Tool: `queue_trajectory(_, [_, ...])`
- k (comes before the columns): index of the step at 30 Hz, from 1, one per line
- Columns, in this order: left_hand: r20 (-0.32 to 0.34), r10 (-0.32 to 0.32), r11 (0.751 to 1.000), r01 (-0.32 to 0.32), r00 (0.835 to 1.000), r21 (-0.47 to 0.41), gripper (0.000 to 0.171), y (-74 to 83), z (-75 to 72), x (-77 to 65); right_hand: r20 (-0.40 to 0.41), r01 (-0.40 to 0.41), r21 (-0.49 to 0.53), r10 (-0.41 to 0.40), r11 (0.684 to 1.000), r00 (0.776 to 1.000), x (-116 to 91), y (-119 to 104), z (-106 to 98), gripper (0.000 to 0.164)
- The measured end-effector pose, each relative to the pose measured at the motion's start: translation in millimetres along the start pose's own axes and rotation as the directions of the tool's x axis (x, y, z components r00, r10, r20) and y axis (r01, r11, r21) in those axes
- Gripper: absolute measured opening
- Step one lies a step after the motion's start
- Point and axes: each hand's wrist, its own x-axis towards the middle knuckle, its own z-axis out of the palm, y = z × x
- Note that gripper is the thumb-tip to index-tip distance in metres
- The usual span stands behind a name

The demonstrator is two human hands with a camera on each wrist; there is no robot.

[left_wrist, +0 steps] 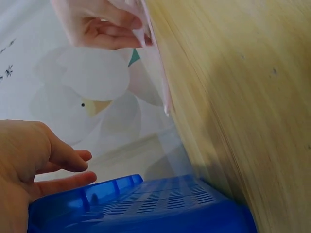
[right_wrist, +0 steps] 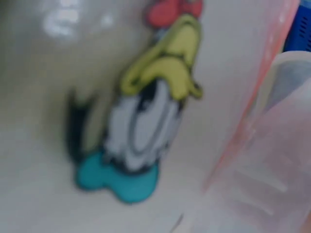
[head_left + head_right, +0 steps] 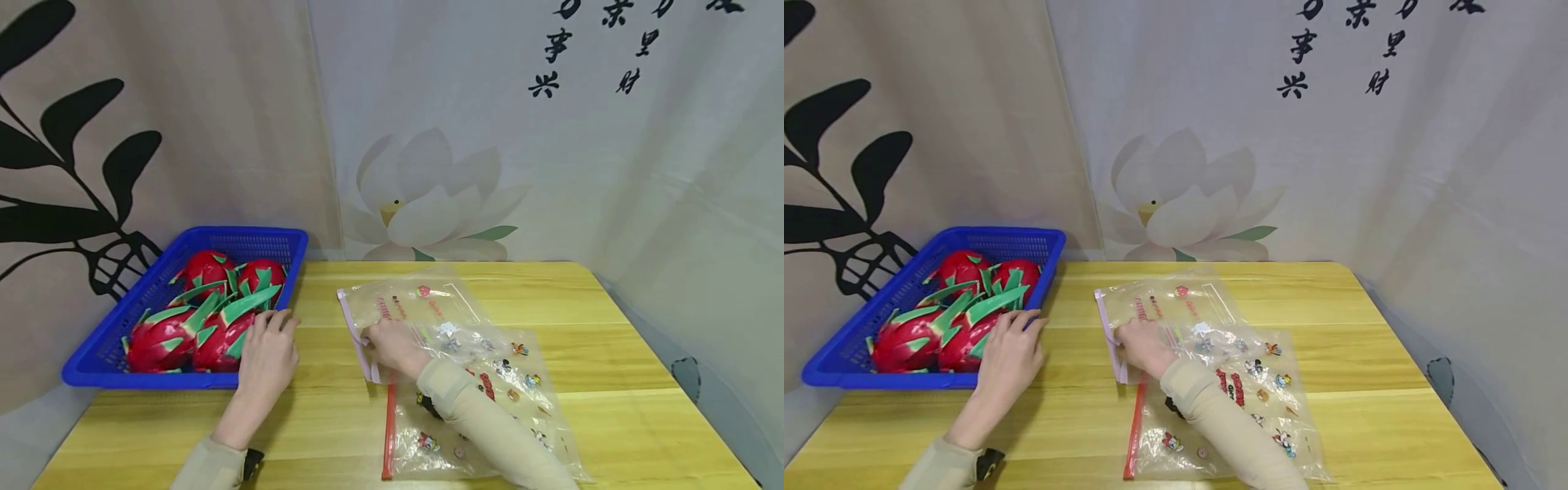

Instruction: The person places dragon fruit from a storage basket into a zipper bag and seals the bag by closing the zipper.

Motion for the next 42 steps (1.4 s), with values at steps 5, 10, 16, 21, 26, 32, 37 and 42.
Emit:
queue_trajectory(5, [0.003,0.026,0.999,-0.026,1.0,0.043,0.029,0.4,0.7,-1.0,-0.069,0.01,0.076,-0.005,0.997,0.998,-5.3,6.9,-6.3,0.024])
queue_trajectory(10, [-0.07,0.097,0.993,-0.092,0.993,0.08,0.033,2.6,2.8,-2.1,-0.15,0.052,0.132,-0.032,0.99,0.988,-13.5,14.7,-18.7,0.026])
queue_trajectory(16, [-0.115,0.291,0.957,-0.288,0.95,0.043,0.046,11.5,10.1,0.6,-0.307,0.127,0.24,-0.049,0.962,0.95,-30.2,21.7,-39.9,0.026])
queue_trajectory(21, [-0.081,0.457,0.888,-0.46,0.886,-0.021,0.055,21.5,21.8,7.4,-0.429,0.209,0.261,-0.081,0.943,0.9,-44.6,26.1,-55.8,0.025])
queue_trajectory(26, [-0.093,0.583,0.809,-0.587,0.807,-0.022,0.058,28.7,34.2,17.2,-0.517,0.248,0.226,-0.099,0.942,0.85,-55.5,29.6,-69.2,0.024])
queue_trajectory(32, [-0.15,0.652,0.753,-0.657,0.743,0.02,0.05,35.0,43.1,29.5,-0.507,0.268,0.251,-0.109,0.93,0.855,-65.8,33.0,-78.9,0.026])
queue_trajectory(37, [-0.175,0.659,0.75,-0.657,0.731,0.079,0.036,40.0,47.1,35.7,-0.459,0.262,0.268,-0.116,0.927,0.881,-74.6,30.2,-83.7,0.027])
queue_trajectory(42, [-0.221,0.657,0.751,-0.65,0.72,0.116,0.025,45.5,48.4,37.2,-0.415,0.177,0.14,-0.104,0.974,0.904,-85.1,17.8,-88.1,0.035])
